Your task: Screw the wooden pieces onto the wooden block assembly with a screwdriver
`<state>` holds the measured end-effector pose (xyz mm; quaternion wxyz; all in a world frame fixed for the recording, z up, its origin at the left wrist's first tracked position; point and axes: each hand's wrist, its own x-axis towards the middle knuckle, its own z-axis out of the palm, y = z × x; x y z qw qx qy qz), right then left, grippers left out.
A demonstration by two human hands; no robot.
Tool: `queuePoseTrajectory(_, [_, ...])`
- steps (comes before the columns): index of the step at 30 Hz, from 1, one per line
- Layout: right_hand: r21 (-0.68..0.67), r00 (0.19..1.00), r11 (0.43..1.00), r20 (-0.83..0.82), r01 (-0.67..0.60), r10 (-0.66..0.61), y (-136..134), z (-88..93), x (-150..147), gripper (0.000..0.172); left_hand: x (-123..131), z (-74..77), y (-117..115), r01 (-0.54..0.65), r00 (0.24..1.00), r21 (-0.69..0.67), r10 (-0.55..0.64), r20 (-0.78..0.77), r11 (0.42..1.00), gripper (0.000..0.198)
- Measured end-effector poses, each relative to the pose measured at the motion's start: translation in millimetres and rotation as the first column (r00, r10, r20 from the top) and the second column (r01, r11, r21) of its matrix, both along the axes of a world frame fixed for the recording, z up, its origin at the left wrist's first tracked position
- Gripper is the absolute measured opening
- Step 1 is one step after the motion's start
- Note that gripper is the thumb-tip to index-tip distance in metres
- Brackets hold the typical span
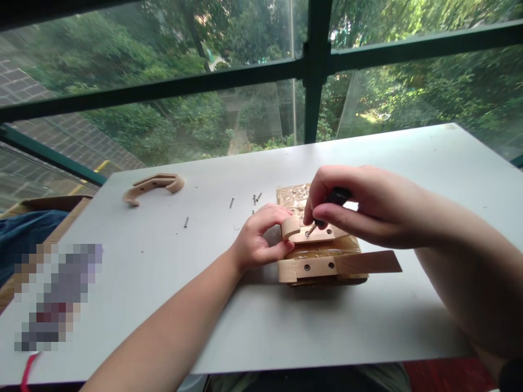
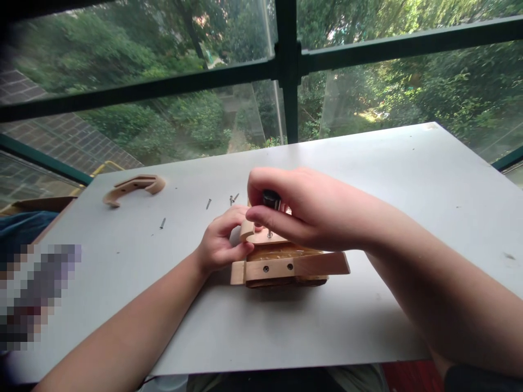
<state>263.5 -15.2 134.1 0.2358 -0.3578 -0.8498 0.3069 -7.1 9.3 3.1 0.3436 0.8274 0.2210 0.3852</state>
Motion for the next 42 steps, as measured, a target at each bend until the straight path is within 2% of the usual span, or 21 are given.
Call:
queuePoseTrajectory(6, [-0.053, 1.000, 0.998, -0.019, -0.016, 0.015, 0, -7.6, -4, 0.037, 1, 3.2, 0, -0.013, 1.000, 0.067, 0.014, -0.021, 0.998, 0.026])
queuePoseTrajectory(10, [-0.034, 0.997, 0.997, -0.031, -0.069, 0.068, -2, -9.5, -5, 0.033, 2, 2.8, 0, -0.004, 1.000, 0.112, 0.004, -0.001, 0.994, 0.025])
queuePoseTrajectory(12, [-0.027, 0.997, 0.997, -0.013, -0.076, 0.076, -3, -8.0, -6, 0.036, 3, 2.3, 1, -0.007, 1.000, 0.114, 0.007, 0.001, 0.993, 0.024])
queuePoseTrajectory(15, [-0.040, 0.998, 0.998, 0.027, -0.054, 0.055, -5, -4.8, -8, 0.043, 4, 1.5, 1, -0.011, 1.000, 0.123, 0.011, 0.001, 0.992, 0.024])
queuePoseTrajectory(26, [-0.155, 0.995, 0.986, 0.091, 0.062, -0.048, -9, -0.3, -19, 0.042, 4, -4.3, 4, -0.041, 0.999, 0.168, 0.040, 0.008, 0.985, 0.028])
queuePoseTrajectory(34, [-0.159, 0.994, 0.986, 0.105, 0.040, -0.023, -7, -1.5, -19, 0.038, 3, -1.8, 1, -0.065, 0.998, 0.178, 0.068, -0.012, 0.982, 0.028])
queuePoseTrajectory(38, [-0.239, 0.996, 0.969, 0.088, 0.055, -0.034, -5, -3.9, -19, 0.042, 3, -0.4, 0, -0.048, 0.999, 0.171, 0.051, -0.011, 0.984, 0.028])
queuePoseTrajectory(40, [-0.223, 0.996, 0.974, 0.086, 0.048, -0.030, -5, -4.7, -18, 0.043, 3, -0.1, -1, -0.059, 0.998, 0.149, 0.063, -0.022, 0.987, 0.030])
queuePoseTrajectory(42, [-0.151, 0.995, 0.989, 0.101, 0.002, 0.014, -6, -4.0, -15, 0.041, 3, 0.2, -2, -0.087, 0.996, 0.117, 0.090, -0.027, 0.989, 0.033])
